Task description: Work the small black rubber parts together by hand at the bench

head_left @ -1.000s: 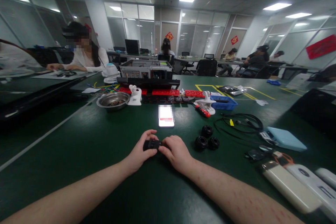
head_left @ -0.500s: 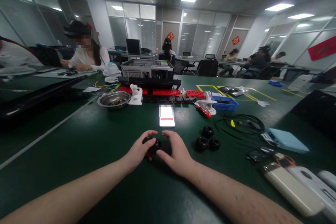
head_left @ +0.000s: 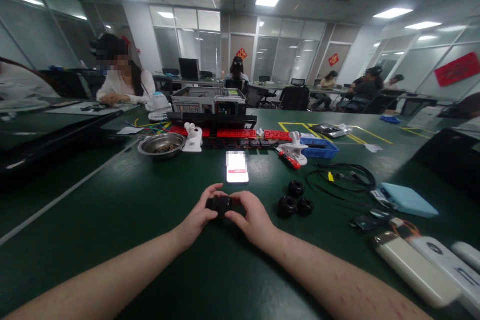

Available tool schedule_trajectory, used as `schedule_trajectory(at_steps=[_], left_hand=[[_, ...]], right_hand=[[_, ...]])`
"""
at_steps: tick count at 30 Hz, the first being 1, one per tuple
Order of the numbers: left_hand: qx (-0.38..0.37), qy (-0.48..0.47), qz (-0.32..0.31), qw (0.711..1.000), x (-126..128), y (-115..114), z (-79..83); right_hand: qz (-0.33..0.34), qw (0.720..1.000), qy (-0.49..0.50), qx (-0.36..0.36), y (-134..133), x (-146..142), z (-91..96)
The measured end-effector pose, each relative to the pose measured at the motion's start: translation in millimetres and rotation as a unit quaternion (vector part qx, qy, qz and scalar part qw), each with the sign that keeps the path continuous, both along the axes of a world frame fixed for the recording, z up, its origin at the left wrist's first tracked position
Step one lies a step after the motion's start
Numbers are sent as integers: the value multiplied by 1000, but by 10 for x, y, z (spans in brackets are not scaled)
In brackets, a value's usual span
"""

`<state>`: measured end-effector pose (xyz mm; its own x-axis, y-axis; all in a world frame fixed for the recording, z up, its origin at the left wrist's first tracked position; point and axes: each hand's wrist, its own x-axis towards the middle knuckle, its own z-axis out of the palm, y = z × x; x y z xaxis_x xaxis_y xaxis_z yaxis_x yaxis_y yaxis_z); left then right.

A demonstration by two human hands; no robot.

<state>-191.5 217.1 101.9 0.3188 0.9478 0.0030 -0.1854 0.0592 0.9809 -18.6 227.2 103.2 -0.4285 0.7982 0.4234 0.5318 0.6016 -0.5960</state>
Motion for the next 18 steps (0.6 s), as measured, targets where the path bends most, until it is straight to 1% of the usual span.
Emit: schedule_trajectory(at_steps=[1, 3, 5, 7, 10, 12, 15, 18], left_hand=[[-18, -3, 1, 1000, 6, 6, -1], [-47, 23, 13, 999, 25, 17, 3], [-57, 60, 20, 996, 39, 24, 13], [-54, 67, 19, 996, 41, 20, 25], [-47, 50, 14, 998, 24, 0, 40], [-36, 41, 6, 998, 10, -13, 42], [-13, 36, 1, 999, -3, -14, 36], [-4, 38, 7, 999, -6, 0, 23]], right_hand=[[11, 1000, 4, 12, -12, 3, 9], [33, 999, -4, 39, -41, 4, 28], [45, 997, -16, 66, -73, -2, 43], [44, 996, -11, 73, -93, -11, 48], [-7, 999, 39, 30, -68, -14, 25], [-38, 998, 44, -9, -18, -4, -1], [-36, 999, -16, -28, 46, 12, -26], [-32, 997, -66, -11, 40, 6, -12]])
